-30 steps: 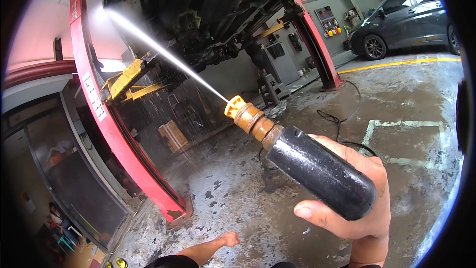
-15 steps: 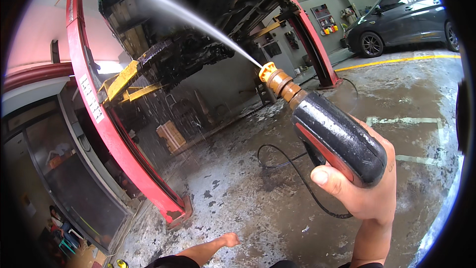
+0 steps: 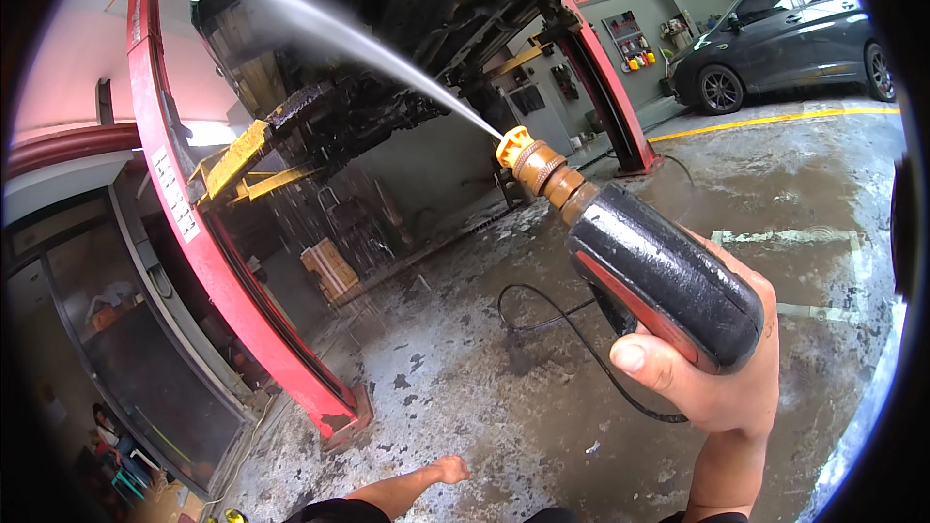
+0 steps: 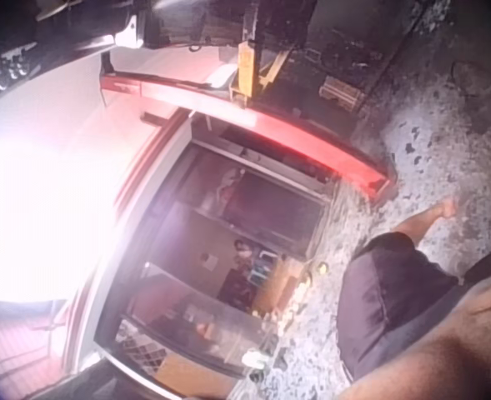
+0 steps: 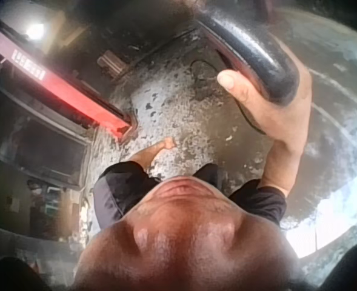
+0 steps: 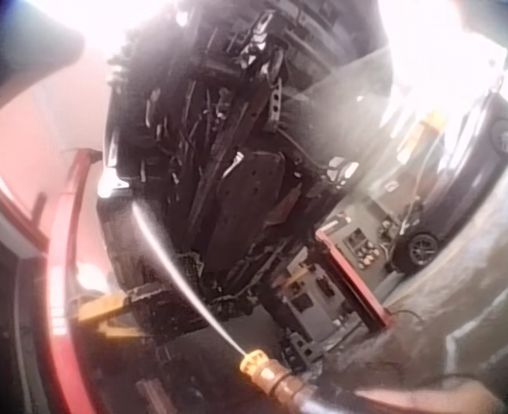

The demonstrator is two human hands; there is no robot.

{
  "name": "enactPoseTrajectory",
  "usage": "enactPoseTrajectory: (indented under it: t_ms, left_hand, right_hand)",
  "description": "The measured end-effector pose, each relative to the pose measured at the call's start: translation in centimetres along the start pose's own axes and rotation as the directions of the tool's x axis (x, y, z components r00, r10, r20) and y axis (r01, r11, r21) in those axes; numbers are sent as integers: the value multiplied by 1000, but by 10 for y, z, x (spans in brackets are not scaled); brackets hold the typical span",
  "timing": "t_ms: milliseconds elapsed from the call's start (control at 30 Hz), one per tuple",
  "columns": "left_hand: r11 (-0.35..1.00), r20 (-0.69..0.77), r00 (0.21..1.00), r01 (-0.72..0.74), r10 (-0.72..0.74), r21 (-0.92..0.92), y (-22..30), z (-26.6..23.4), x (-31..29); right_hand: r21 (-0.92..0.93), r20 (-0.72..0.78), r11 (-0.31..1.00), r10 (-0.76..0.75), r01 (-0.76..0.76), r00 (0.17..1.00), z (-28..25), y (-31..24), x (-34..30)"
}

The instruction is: The person uses a pressure washer to clean the undercarriage of a vehicle raised on a lift. They systematically spray water on various components including the chassis, suspension, and exhaust system.

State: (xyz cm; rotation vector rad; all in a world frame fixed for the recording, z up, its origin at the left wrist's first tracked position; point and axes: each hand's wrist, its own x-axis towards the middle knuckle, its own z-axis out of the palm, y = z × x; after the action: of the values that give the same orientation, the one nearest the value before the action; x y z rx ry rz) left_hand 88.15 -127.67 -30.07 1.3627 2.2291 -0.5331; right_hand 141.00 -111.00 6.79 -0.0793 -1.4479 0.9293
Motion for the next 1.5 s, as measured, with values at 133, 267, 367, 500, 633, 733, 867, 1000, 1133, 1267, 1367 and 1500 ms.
enactPoseTrajectory:
  t_ms: [133, 267, 367, 500, 633, 733, 867, 1000, 1133, 1267, 1367, 1500]
  left_hand:
    - [999, -4, 1000, -28, 27, -20, 7, 0, 3]
    - [999, 43, 999, -15, 16, -28, 2, 2, 2]
    - [1000, 36, 999, 2, -2, -13, -7, 10, 2]
    - [1000, 12, 1000, -9, 9, 7, -6, 13, 3]
    - [999, 6, 1000, -25, 25, 37, -3, 12, -1]
    - [994, -9, 995, -94, 94, 61, 11, 8, 3]
    - [997, -10, 998, -68, 68, 26, -23, 19, -12]
    - [999, -9, 999, -48, 48, 3, -6, 10, -5]
    - [999, -12, 999, -31, 31, 31, -3, 6, -1]
    - [999, -1, 999, -45, 45, 18, -5, 2, -3]
    - [997, 18, 999, -50, 49, 62, 3, -3, -1]
    - [1000, -5, 1000, -20, 20, 23, 2, 2, -4]
  right_hand:
    - [-23, -13, 996, -82, 81, 997, 2, 1, -1]
    - [-33, 16, 992, -118, 118, 993, 10, 3, -6]
    - [-13, 25, 993, -117, 117, 993, 14, 1, -7]
    - [-28, -4, 991, -127, 127, 992, 11, 0, -6]
    - [-37, -15, 997, -71, 71, 997, 5, -6, -4]
    - [-65, -40, 998, -29, 27, 999, 1, -10, -6]
    - [11, -9, 991, -133, 133, 991, 10, 4, -4]
    - [-9, -27, 987, -162, 162, 986, 12, 1, -7]
    - [-3, 10, 989, -151, 151, 989, 10, -1, -10]
    - [6, 59, 981, -195, 195, 979, 11, 3, -8]
    - [1, 109, 985, -169, 170, 980, 9, 5, -8]
    - [-41, 92, 993, -108, 112, 990, 9, 6, -4]
